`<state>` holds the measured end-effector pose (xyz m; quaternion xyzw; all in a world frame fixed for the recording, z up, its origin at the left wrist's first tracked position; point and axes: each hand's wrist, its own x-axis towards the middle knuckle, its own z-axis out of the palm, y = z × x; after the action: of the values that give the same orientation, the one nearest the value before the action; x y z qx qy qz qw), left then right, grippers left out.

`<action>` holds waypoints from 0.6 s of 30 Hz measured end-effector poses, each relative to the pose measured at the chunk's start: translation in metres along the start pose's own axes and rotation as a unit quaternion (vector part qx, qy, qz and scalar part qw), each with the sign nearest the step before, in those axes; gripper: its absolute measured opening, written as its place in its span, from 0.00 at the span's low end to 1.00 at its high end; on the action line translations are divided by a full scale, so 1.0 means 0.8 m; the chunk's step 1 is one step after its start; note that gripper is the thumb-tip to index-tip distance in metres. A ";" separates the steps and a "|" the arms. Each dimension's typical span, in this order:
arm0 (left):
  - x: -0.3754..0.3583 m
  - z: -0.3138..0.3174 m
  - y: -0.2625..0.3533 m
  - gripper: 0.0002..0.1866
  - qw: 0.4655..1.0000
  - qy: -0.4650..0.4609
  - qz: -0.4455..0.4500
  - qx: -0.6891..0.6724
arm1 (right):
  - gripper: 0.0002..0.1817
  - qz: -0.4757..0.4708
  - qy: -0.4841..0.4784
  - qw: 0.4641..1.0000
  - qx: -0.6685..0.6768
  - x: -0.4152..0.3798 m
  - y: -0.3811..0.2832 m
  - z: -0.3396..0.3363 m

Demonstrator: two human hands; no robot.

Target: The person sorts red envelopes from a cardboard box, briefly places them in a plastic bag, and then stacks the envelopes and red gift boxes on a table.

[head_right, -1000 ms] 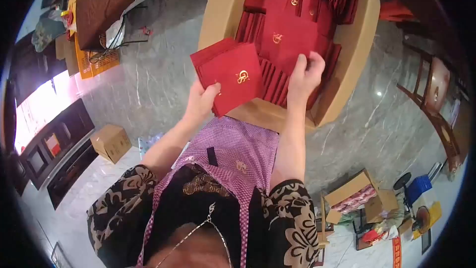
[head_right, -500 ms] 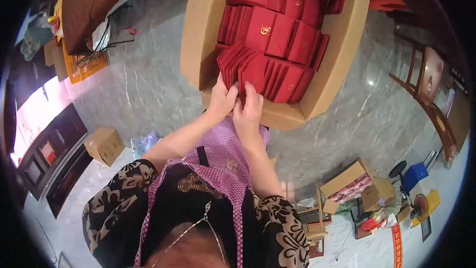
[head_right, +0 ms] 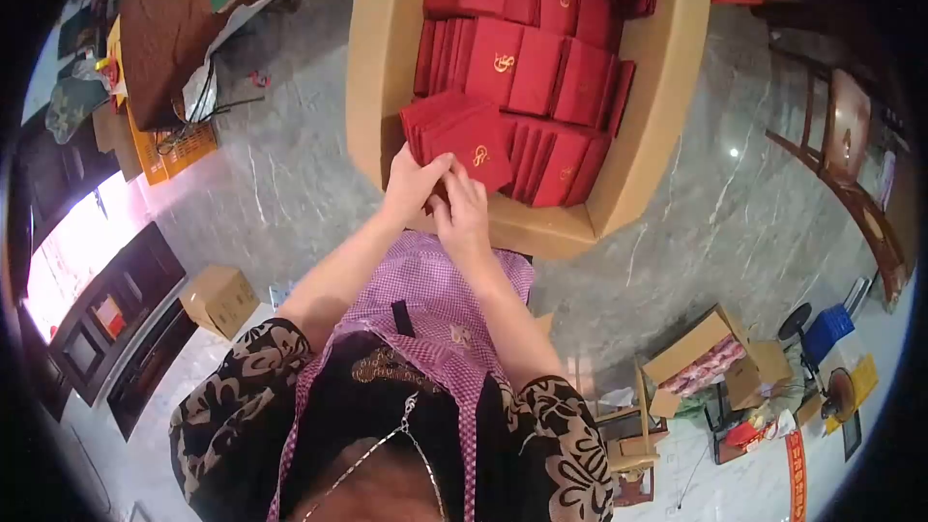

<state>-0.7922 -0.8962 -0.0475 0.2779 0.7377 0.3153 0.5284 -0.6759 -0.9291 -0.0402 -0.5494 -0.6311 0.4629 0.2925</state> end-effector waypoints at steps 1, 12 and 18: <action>0.003 -0.008 0.000 0.19 1.000 -0.007 0.002 -0.025 | 0.26 -0.007 -0.014 1.000 0.012 0.006 -0.004 0.001; -0.160 -0.133 0.122 0.21 0.946 -0.312 0.058 0.071 | 0.55 -0.122 -0.219 0.954 -0.166 0.000 -0.205 -0.182; -0.210 -0.137 0.135 0.24 0.857 -0.507 -0.047 0.074 | 0.54 0.000 -0.377 0.926 -0.023 -0.059 -0.230 -0.214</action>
<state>-0.8401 -0.9698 0.1626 0.4027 0.4006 0.0504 0.8215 -0.5926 -0.9239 0.2015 -0.3414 -0.7052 0.6211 0.0199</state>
